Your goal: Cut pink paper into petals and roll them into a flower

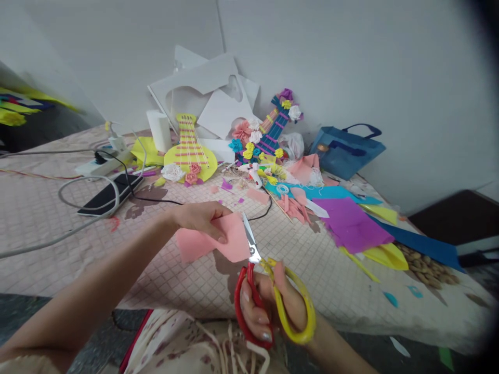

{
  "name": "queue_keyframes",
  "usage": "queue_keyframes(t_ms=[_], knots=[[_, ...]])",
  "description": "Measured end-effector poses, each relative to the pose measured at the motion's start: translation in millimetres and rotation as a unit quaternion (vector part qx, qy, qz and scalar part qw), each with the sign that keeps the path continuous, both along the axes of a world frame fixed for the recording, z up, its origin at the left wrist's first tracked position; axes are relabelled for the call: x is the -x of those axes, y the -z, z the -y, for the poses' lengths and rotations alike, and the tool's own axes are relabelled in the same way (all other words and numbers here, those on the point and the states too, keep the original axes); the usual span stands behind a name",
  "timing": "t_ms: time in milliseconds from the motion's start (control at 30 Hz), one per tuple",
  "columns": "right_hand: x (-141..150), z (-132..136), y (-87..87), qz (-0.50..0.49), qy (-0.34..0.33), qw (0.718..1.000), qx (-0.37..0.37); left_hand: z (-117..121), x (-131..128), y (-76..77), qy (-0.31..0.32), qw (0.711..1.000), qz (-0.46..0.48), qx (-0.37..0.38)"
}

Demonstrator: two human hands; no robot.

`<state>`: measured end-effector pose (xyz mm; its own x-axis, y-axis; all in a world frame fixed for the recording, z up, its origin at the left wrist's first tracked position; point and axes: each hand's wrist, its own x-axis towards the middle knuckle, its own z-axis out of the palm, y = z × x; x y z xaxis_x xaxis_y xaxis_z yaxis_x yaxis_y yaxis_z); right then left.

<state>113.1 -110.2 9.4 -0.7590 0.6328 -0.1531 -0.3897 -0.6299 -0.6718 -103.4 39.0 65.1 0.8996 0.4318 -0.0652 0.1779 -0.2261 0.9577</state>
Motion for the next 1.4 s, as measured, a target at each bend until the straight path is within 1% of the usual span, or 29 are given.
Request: queue_keyframes(t_ms=[233, 367, 467, 667, 767, 967, 1067, 1167, 1233, 1267, 1300, 1333, 1367, 1400], knots=[[3, 2, -1.1, -0.026, 0.022, 0.999, 0.019, -2, 3, 3.1, -0.005, 1.000, -0.008, 0.001], [1, 4, 0.0, -0.044, 0.021, 0.998, 0.033, -3, 4, 4.6, -0.012, 1.000, -0.012, 0.000], [0, 5, 1.9, -0.048, 0.015, 0.998, 0.028, -3, 5, 4.9, -0.012, 1.000, -0.018, 0.000], [1, 3, -0.3, -0.023, 0.013, 1.000, 0.014, 1, 2, -0.2, 0.007, 1.000, -0.030, 0.003], [1, 1, -1.1, -0.010, 0.010, 1.000, 0.005, 3, -1, -2.0, 0.009, 0.999, -0.045, -0.014], [-1, 0, 0.1, -0.016, 0.014, 1.000, 0.013, 2, 2, 1.5, -0.001, 0.997, -0.067, -0.024], [1, 1, 0.3, -0.008, 0.023, 1.000, 0.014, 2, 3, 3.4, -0.012, 0.998, -0.063, -0.026], [2, 1, 1.7, 0.013, 0.034, 0.999, -0.004, 3, 3, 3.4, -0.020, 0.999, -0.047, -0.007], [-3, -2, 1.6, 0.049, 0.047, 0.997, -0.036, 3, 4, 2.5, -0.020, 0.999, -0.044, 0.005], [-7, -6, 0.7, 0.086, 0.060, 0.992, -0.065, 2, 5, 2.0, -0.023, 0.999, -0.043, 0.009], [-14, -11, -0.8, 0.138, 0.081, 0.982, -0.102, 1, 7, 1.5, -0.034, 0.999, -0.040, 0.011], [-21, -19, -2.8, 0.206, 0.109, 0.961, -0.151, -1, 10, 1.3, -0.053, 0.998, -0.033, 0.014], [-30, -29, -4.9, 0.293, 0.136, 0.922, -0.212, -3, 12, 1.2, -0.082, 0.996, -0.019, 0.019], [-40, -41, -7.0, 0.388, 0.150, 0.868, -0.270, -7, 15, 1.4, -0.120, 0.992, 0.001, 0.028]])
